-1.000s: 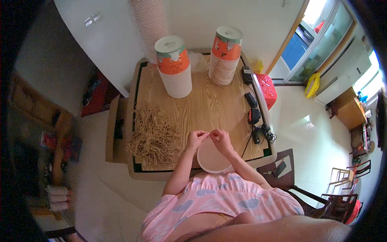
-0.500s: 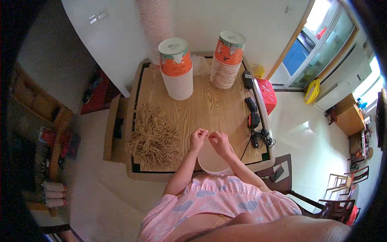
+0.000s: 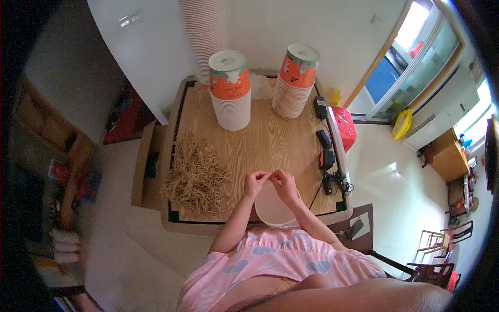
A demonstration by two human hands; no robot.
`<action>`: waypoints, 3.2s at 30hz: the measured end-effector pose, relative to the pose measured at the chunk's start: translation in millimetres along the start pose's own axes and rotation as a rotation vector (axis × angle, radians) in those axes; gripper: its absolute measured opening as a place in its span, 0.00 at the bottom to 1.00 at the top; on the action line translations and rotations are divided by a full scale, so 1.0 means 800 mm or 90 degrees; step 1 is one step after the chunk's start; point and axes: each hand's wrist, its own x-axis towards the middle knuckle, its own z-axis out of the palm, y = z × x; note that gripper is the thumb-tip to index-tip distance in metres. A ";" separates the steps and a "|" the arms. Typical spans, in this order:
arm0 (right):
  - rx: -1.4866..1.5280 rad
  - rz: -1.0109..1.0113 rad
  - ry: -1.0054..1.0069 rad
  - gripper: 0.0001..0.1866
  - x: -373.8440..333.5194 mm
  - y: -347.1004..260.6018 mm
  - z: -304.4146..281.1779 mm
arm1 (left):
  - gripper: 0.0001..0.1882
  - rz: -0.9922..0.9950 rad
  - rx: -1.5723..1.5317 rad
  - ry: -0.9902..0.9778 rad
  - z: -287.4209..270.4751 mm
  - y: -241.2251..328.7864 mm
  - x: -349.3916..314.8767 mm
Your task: Packing shredded paper filler into decorative paper cups.
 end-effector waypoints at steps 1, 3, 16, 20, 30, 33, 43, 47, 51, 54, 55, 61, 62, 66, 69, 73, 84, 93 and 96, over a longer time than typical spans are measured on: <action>0.001 0.000 0.002 0.05 0.000 0.000 0.001 | 0.06 0.001 -0.002 0.002 -0.001 0.000 0.000; -0.001 -0.001 0.005 0.05 0.000 0.003 0.003 | 0.06 0.006 -0.006 -0.001 -0.001 0.001 -0.001; -0.055 -0.141 0.042 0.04 -0.003 -0.006 -0.001 | 0.06 0.069 -0.031 0.020 -0.004 -0.020 0.013; 0.010 -0.022 0.009 0.04 0.000 0.008 0.008 | 0.06 0.034 0.061 0.000 -0.005 -0.022 0.013; -0.005 -0.002 0.005 0.06 0.003 0.013 0.012 | 0.05 0.015 0.046 -0.002 -0.006 -0.006 0.005; -0.024 -0.059 0.021 0.06 0.001 0.000 0.007 | 0.05 -0.066 -0.076 0.024 -0.010 -0.028 0.016; -0.004 -0.134 -0.037 0.10 -0.008 -0.017 -0.004 | 0.06 -0.040 -0.162 0.031 -0.009 -0.041 0.023; 0.009 -0.099 -0.061 0.10 -0.006 -0.005 0.000 | 0.06 -0.034 -0.156 0.083 -0.007 -0.039 0.026; -0.002 -0.119 -0.044 0.10 -0.005 -0.020 -0.001 | 0.05 -0.056 -0.115 0.093 -0.010 -0.026 0.019; -0.033 -0.163 -0.038 0.09 -0.004 -0.026 0.001 | 0.07 -0.134 -0.164 0.068 -0.015 -0.018 0.016; -0.062 -0.182 -0.029 0.08 -0.004 -0.023 0.003 | 0.07 -0.133 -0.163 0.067 -0.016 -0.016 0.015; -0.007 -0.118 -0.021 0.04 -0.002 -0.009 0.015 | 0.05 -0.106 -0.150 0.024 -0.024 -0.016 0.015; 0.019 -0.090 -0.010 0.04 -0.001 -0.008 0.016 | 0.04 -0.113 -0.136 0.008 -0.027 -0.015 0.014; 0.021 -0.077 -0.001 0.05 0.004 -0.010 0.020 | 0.03 -0.025 -0.106 -0.014 -0.030 -0.018 0.012; 0.040 -0.055 -0.009 0.05 0.007 -0.014 0.018 | 0.03 -0.114 -0.015 -0.028 -0.032 0.000 0.007; 0.037 -0.073 0.001 0.05 0.004 -0.008 0.021 | 0.03 -0.012 -0.035 -0.039 -0.035 -0.020 0.015; -0.019 -0.133 0.004 0.04 0.002 -0.012 0.016 | 0.03 -0.064 -0.043 0.009 -0.031 -0.007 0.012; 0.019 -0.074 0.008 0.03 0.005 -0.004 0.019 | 0.04 -0.134 -0.095 -0.019 -0.035 -0.015 0.014; 0.015 -0.104 -0.017 0.03 0.006 -0.007 0.016 | 0.04 -0.111 -0.145 -0.021 -0.035 -0.026 0.016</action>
